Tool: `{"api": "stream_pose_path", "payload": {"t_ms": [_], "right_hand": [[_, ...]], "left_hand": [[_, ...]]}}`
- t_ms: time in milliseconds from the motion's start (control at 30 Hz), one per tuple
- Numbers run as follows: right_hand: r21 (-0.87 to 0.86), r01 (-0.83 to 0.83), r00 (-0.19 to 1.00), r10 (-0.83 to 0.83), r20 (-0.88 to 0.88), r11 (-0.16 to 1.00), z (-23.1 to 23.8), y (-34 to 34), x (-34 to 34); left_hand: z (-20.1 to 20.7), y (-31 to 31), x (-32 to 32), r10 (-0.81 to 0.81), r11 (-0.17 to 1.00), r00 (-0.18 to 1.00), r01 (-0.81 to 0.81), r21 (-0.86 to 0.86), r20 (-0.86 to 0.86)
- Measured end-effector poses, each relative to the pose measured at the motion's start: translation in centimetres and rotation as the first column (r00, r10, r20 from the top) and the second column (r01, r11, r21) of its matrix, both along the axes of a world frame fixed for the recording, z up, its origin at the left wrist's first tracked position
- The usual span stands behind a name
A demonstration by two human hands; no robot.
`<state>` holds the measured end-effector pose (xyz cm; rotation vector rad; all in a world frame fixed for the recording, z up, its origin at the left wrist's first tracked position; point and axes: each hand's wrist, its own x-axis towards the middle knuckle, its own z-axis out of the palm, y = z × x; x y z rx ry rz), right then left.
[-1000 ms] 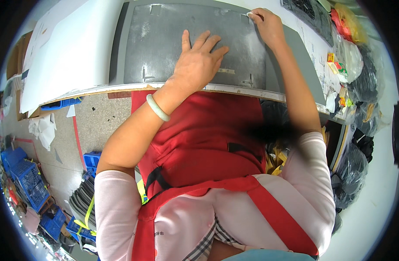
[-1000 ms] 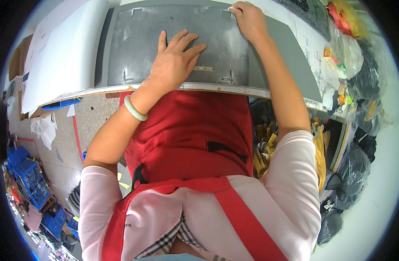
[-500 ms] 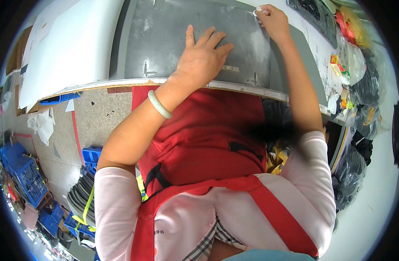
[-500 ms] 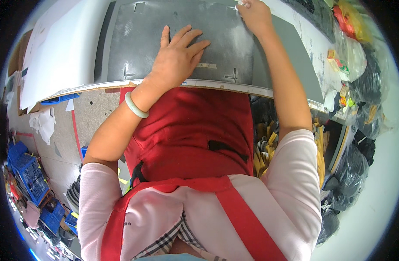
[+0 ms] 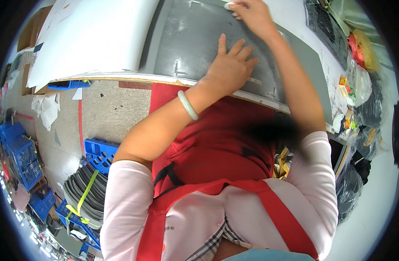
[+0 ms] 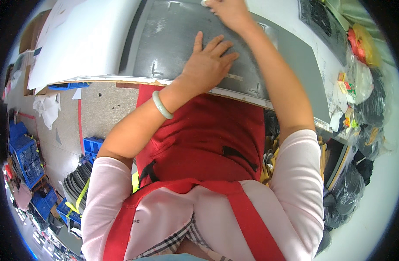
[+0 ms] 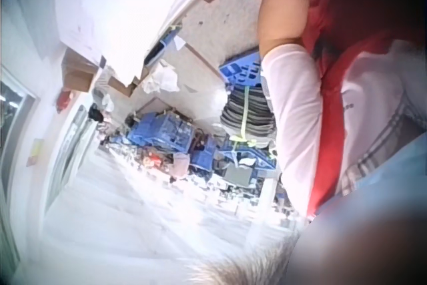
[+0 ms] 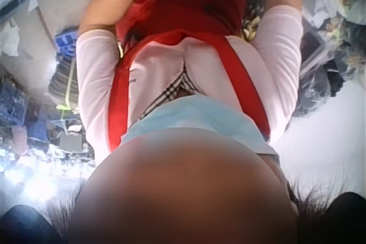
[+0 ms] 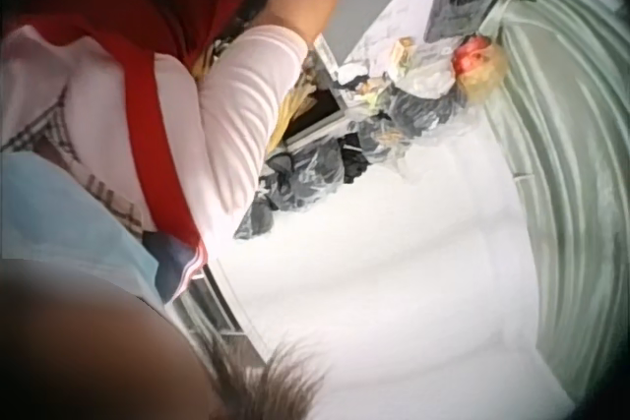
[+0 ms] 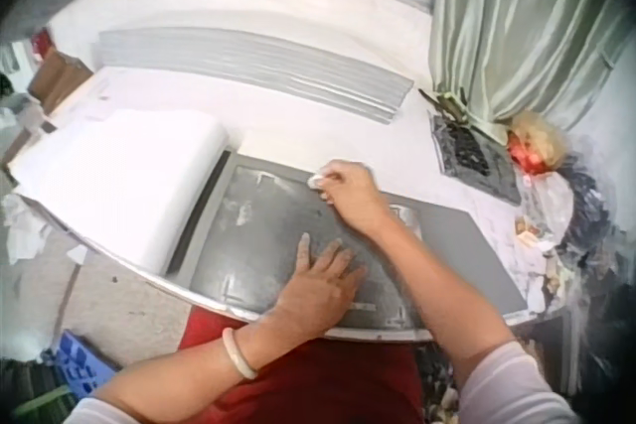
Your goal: Marking grey rectangular panels with white chalk and stacking them.
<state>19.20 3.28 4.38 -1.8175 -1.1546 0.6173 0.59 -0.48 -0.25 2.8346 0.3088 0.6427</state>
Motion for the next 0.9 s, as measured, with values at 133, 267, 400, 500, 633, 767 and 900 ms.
{"api": "stream_pose_path", "payload": {"t_ms": [133, 267, 400, 500, 633, 767, 900], "right_hand": [[0.175, -0.230, 0.832, 0.101, 0.545, 0.957, -0.3, 5.5, -4.5], [0.208, -0.329, 0.830, 0.177, 0.528, 0.921, -1.7, 6.6, -2.5], [-0.032, -0.231, 0.710, 0.191, 0.678, 0.972, -0.2, 7.8, -5.0], [-0.059, -0.273, 0.656, 0.231, 0.719, 0.960, 0.5, 8.0, -5.7], [0.033, -0.240, 0.922, 0.217, 0.321, 0.970, -0.9, 7.1, -1.9], [-0.020, -0.075, 0.997, 0.075, 0.003, 0.997, -1.7, 8.1, -3.9], [-0.095, -0.037, 0.992, 0.048, 0.112, 0.995, -0.9, 8.6, -4.5]], "left_hand": [[0.2, 0.0, 0.1, -0.011, 0.998, 0.999, 0.014, -0.061, 0.044], [0.6, -0.2, 0.9, -0.051, 0.998, 0.998, 0.053, -0.042, 0.037], [0.1, 0.1, 0.0, -0.035, 0.998, 0.999, 0.037, -0.055, 0.040], [-0.2, 0.3, -0.1, -0.011, 0.998, 0.997, 0.015, -0.057, 0.072], [0.3, -0.1, 0.6, -0.038, 0.998, 0.998, 0.040, -0.048, 0.053], [0.7, 0.1, 0.0, -0.030, 0.999, 1.000, 0.030, -0.020, -0.008], [0.7, 0.2, -0.1, -0.039, 0.999, 0.999, 0.039, -0.006, 0.013]]}}
